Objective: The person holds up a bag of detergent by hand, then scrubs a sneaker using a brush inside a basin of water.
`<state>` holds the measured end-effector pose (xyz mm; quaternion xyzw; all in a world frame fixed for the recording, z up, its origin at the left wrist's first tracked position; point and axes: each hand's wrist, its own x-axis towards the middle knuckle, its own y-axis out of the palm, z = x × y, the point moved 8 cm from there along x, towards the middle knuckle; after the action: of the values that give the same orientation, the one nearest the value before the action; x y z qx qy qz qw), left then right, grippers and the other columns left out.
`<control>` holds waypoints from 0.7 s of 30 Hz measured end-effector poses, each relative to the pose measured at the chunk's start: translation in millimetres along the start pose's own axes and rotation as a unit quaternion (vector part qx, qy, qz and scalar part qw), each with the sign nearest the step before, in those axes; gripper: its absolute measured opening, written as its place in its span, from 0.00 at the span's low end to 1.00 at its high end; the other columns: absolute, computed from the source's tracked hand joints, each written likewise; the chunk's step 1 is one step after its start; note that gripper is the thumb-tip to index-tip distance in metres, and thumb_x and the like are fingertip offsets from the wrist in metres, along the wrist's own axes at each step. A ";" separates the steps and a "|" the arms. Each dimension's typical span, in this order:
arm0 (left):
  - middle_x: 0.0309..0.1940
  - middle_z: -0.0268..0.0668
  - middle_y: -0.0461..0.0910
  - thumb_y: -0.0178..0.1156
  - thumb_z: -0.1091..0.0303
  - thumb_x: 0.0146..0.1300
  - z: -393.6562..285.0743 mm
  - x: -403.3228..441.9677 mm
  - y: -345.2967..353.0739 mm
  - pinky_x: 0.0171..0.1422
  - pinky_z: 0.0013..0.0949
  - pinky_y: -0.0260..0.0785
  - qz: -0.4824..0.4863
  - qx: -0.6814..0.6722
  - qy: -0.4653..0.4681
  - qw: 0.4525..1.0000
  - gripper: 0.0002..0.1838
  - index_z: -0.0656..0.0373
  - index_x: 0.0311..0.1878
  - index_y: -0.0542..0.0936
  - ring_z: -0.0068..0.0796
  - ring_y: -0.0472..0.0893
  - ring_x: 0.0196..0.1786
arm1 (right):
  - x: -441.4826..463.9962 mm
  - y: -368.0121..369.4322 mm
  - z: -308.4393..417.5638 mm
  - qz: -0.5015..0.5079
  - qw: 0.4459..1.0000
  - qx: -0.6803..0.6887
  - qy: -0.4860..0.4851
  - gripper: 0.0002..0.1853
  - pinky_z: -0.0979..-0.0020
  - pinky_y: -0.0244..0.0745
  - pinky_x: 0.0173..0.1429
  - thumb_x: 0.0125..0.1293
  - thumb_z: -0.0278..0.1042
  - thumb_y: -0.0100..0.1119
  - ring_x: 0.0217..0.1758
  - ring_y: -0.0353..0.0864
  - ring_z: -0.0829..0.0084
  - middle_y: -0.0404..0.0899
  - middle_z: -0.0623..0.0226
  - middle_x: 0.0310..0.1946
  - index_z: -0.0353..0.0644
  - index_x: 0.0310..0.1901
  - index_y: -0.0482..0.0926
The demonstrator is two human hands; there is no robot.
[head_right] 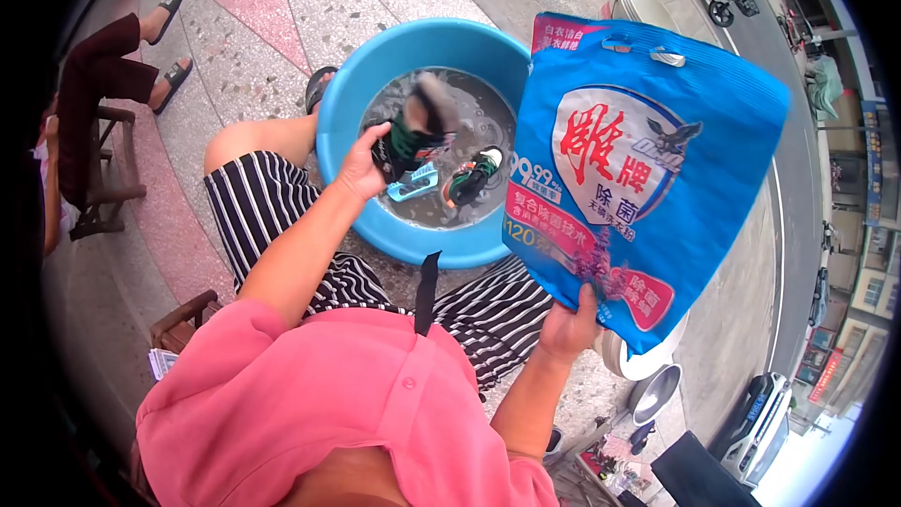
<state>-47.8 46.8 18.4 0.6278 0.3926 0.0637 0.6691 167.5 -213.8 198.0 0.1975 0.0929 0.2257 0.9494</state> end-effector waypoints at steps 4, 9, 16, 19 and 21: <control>0.45 0.49 0.78 0.58 0.69 0.59 26.2 3.6 -10.5 0.56 0.45 0.72 -0.033 0.039 -0.038 0.998 0.18 0.68 0.50 0.72 0.44 0.79 0.48 | -1.7 0.9 25.8 0.018 0.997 -0.059 -0.037 0.30 0.56 0.58 0.68 0.58 0.15 0.48 0.65 0.62 0.61 0.62 0.60 0.63 0.38 0.64 0.59; 0.38 0.39 0.78 0.57 0.67 0.60 27.5 6.5 -17.4 0.42 0.36 0.74 -0.109 0.157 0.029 0.981 0.14 0.63 0.47 0.72 0.32 0.80 0.39 | -7.7 -7.0 36.2 -0.005 0.972 -0.229 -0.060 0.24 0.62 0.62 0.65 0.60 0.15 0.49 0.60 0.67 0.65 0.67 0.61 0.58 0.36 0.59 0.65; 0.34 0.36 0.76 0.56 0.69 0.59 29.0 -3.8 3.4 0.36 0.32 0.73 -0.132 0.210 0.062 0.967 0.13 0.64 0.45 0.71 0.28 0.79 0.33 | -21.9 5.7 60.9 0.073 0.924 -0.336 -0.167 0.17 0.67 0.62 0.62 0.60 0.18 0.54 0.54 0.72 0.68 0.74 0.63 0.52 0.34 0.52 0.72; 0.31 0.34 0.75 0.57 0.68 0.57 34.5 -8.1 8.9 0.34 0.31 0.74 -0.129 0.233 0.059 0.962 0.13 0.62 0.43 0.72 0.27 0.78 0.30 | -23.3 15.2 54.3 0.058 0.924 -0.352 -0.133 0.17 0.68 0.62 0.61 0.60 0.19 0.55 0.52 0.73 0.69 0.74 0.63 0.51 0.34 0.52 0.73; 0.30 0.33 0.75 0.57 0.68 0.56 41.1 -11.7 18.7 0.34 0.31 0.75 -0.129 0.225 0.050 0.964 0.13 0.61 0.43 0.72 0.26 0.78 0.30 | -23.5 23.7 36.2 0.065 0.915 -0.386 -0.096 0.17 0.69 0.63 0.61 0.60 0.19 0.56 0.52 0.73 0.70 0.74 0.63 0.51 0.35 0.52 0.73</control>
<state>-23.3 11.5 36.3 0.7025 0.5076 -0.0816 0.4921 147.1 -217.4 242.7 -0.1579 -0.1054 0.2849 0.9396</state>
